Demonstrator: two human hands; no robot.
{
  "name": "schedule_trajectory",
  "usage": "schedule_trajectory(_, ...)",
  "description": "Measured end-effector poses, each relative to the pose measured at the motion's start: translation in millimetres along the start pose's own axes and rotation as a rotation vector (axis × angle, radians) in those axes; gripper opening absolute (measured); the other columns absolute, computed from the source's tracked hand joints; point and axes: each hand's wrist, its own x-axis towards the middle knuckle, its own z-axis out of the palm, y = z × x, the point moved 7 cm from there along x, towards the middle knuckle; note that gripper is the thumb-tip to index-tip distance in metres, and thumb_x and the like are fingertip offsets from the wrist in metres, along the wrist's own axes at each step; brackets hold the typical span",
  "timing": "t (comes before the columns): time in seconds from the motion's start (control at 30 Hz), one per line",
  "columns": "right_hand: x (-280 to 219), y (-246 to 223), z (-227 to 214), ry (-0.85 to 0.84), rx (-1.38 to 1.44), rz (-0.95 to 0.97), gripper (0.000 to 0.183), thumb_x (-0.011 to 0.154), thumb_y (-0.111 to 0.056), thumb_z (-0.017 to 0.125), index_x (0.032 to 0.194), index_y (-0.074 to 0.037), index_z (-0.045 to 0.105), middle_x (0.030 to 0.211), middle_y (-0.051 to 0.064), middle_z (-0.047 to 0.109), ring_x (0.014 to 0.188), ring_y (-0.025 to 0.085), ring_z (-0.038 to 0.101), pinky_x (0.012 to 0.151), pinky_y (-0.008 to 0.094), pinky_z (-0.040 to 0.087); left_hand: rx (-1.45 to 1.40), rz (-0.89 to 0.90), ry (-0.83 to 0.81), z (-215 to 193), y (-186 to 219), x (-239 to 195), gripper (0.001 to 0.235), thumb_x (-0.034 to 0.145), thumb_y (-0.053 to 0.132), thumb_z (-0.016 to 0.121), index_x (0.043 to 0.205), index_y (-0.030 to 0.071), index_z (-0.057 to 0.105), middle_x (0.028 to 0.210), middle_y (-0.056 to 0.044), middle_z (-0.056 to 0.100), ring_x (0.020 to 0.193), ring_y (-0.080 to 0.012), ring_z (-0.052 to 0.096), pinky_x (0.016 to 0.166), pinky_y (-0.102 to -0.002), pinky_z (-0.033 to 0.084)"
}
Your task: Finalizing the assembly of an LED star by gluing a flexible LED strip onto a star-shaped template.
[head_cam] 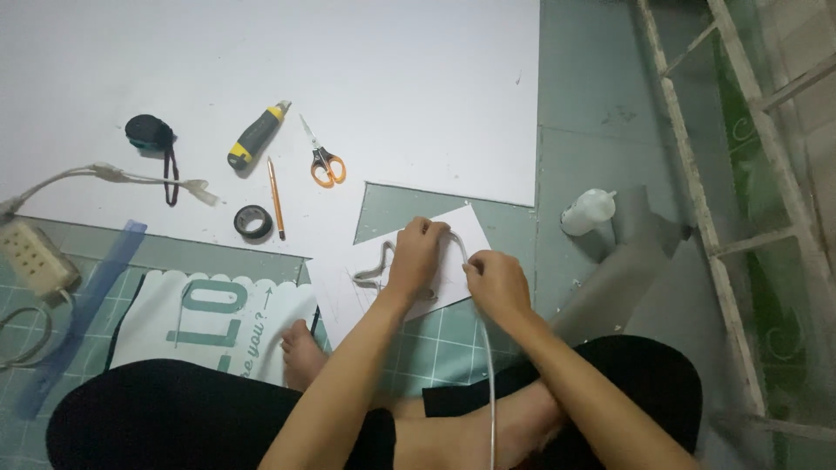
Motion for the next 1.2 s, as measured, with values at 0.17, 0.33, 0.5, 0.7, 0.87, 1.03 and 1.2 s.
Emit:
schedule_trajectory(0.17, -17, -6, -10, 0.014, 0.088, -0.001, 0.024, 0.097, -0.012, 0.066, 0.113, 0.002, 0.077, 0.102, 0.024, 0.078, 0.099, 0.042, 0.074, 0.084, 0.05, 0.059, -0.58, -0.534, -0.035, 7, -19, -5, 0.04, 0.085, 0.056, 0.06, 0.098, 0.02, 0.068, 0.101, -0.01, 0.069, 0.097, -0.0273, 0.067, 0.084, -0.044, 0.055)
schedule_trajectory(0.33, -23, -7, -7, -0.004, 0.104, 0.037, 0.023, 0.096, -0.011, 0.065, 0.114, -0.003, 0.078, 0.105, 0.02, 0.078, 0.101, 0.037, 0.075, 0.086, 0.046, 0.059, -0.258, -0.278, -0.051, 13, -19, 3, 0.015, 0.096, 0.03, 0.06, 0.105, 0.021, 0.068, 0.113, -0.01, 0.066, 0.11, -0.0343, 0.066, 0.091, -0.045, 0.057)
schedule_trajectory(0.5, -14, 9, 3, 0.032, 0.058, -0.021, 0.022, 0.094, -0.002, 0.066, 0.113, -0.001, 0.078, 0.102, 0.02, 0.078, 0.099, 0.038, 0.075, 0.085, 0.046, 0.06, -0.352, -0.363, -0.041, -11, 4, -3, 0.02, 0.096, 0.034, 0.056, 0.107, 0.021, 0.068, 0.114, -0.011, 0.065, 0.111, -0.033, 0.064, 0.095, -0.046, 0.055)
schedule_trajectory(0.7, -19, 3, 2, 0.048, 0.035, -0.05, 0.023, 0.094, -0.001, 0.065, 0.113, 0.002, 0.077, 0.103, 0.021, 0.078, 0.099, 0.039, 0.075, 0.086, 0.048, 0.06, 0.041, -0.034, 0.02, -4, 7, -5, 0.015, 0.1, 0.01, 0.059, 0.11, 0.021, 0.064, 0.108, -0.007, 0.064, 0.104, -0.0278, 0.068, 0.091, -0.04, 0.057)
schedule_trajectory(0.87, -19, 1, 6, 0.043, 0.024, -0.044, 0.022, 0.095, 0.001, 0.064, 0.114, 0.006, 0.075, 0.104, 0.025, 0.076, 0.101, 0.042, 0.074, 0.087, 0.05, 0.06, 0.071, 0.067, 0.062, -12, 17, -8, 0.014, 0.101, 0.009, 0.061, 0.11, 0.02, 0.061, 0.107, -0.006, 0.062, 0.105, -0.0281, 0.067, 0.09, -0.042, 0.056)
schedule_trajectory(1.03, -19, 0, 6, 0.055, 0.068, -0.049, 0.022, 0.094, 0.004, 0.061, 0.109, 0.008, 0.076, 0.102, 0.029, 0.076, 0.101, 0.046, 0.073, 0.089, 0.055, 0.058, 0.211, 0.157, 0.141, -11, 19, -9, 0.008, 0.105, 0.023, 0.059, 0.101, 0.023, 0.065, 0.101, 0.0, 0.061, 0.101, -0.0188, 0.066, 0.093, -0.038, 0.055)
schedule_trajectory(1.2, -14, 6, 11, 0.065, 0.096, -0.056, 0.021, 0.092, 0.005, 0.062, 0.107, 0.007, 0.077, 0.099, 0.028, 0.077, 0.098, 0.046, 0.073, 0.086, 0.055, 0.059, 0.368, 0.27, 0.174, -3, 28, -11, 0.008, 0.1, 0.014, 0.065, 0.102, 0.019, 0.072, 0.103, 0.0, 0.061, 0.11, -0.0187, 0.064, 0.096, -0.036, 0.054)
